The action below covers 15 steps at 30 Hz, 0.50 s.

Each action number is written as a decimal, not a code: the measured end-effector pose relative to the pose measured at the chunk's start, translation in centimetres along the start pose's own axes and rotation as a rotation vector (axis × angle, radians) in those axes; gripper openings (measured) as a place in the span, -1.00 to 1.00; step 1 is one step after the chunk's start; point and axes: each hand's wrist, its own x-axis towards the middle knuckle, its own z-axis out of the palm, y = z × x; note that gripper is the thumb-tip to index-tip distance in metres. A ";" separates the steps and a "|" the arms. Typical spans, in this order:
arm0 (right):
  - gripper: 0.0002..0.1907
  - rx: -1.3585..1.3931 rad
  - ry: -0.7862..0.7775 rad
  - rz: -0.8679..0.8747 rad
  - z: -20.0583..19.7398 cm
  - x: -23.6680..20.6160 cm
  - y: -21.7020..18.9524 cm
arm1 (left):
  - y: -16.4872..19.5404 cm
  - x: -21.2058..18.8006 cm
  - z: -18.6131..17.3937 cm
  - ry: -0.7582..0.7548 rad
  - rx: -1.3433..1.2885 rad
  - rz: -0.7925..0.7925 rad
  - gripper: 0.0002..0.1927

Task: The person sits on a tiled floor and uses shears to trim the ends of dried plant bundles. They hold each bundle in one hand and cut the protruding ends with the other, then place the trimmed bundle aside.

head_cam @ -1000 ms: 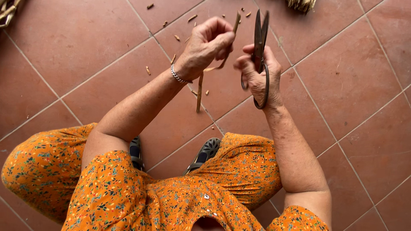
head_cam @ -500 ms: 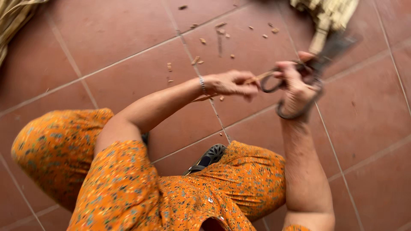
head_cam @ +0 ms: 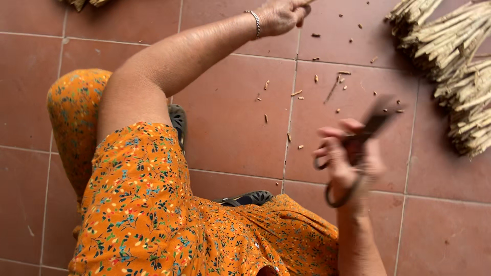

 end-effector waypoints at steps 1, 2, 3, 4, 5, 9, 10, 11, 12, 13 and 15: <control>-0.66 0.003 -0.095 0.045 1.4 -0.3 -0.2 | 0.2 -0.5 -1.1 0.017 0.063 0.001 -0.69; -0.65 -0.030 -0.181 0.091 2.5 -0.5 -0.5 | 0.5 -1.0 -1.7 0.040 0.122 -0.032 -0.71; -0.63 -0.064 -0.266 0.136 3.4 -0.5 -0.7 | 0.8 -1.4 -2.0 0.060 0.180 -0.066 -0.72; -0.61 -0.113 -0.288 0.172 3.9 -0.4 -1.0 | 1.1 -1.6 -2.1 0.078 0.238 -0.100 -0.73; -0.60 -0.163 -0.307 0.209 4.4 -0.3 -1.2 | 1.4 -1.6 -2.1 0.049 0.340 -0.076 -0.77; -0.55 -0.277 -0.403 0.210 5.6 -0.2 -1.6 | 2.0 0.5 -1.5 -0.130 0.492 -0.097 -0.83; -0.55 -0.318 -0.433 0.191 5.8 -0.2 -1.6 | 1.7 0.7 -1.5 -0.151 0.451 -0.110 -0.84; -0.55 -0.358 -0.467 0.169 6.1 -0.2 -1.5 | 1.3 0.7 -1.9 -0.127 0.414 -0.100 -0.85; -0.55 -0.397 -0.502 0.147 6.5 -0.2 -1.4 | 0.9 0.4 -2.5 -0.087 0.380 -0.091 -0.86; -0.55 -0.434 -0.515 0.139 6.7 -0.2 -1.4 | -0.4 -0.8 -3.1 -0.053 0.342 -0.086 -0.87; -0.54 -0.508 -0.529 0.129 6.9 -0.2 -1.3 | -3.4 -3.7 -4.4 0.024 0.313 -0.096 -0.87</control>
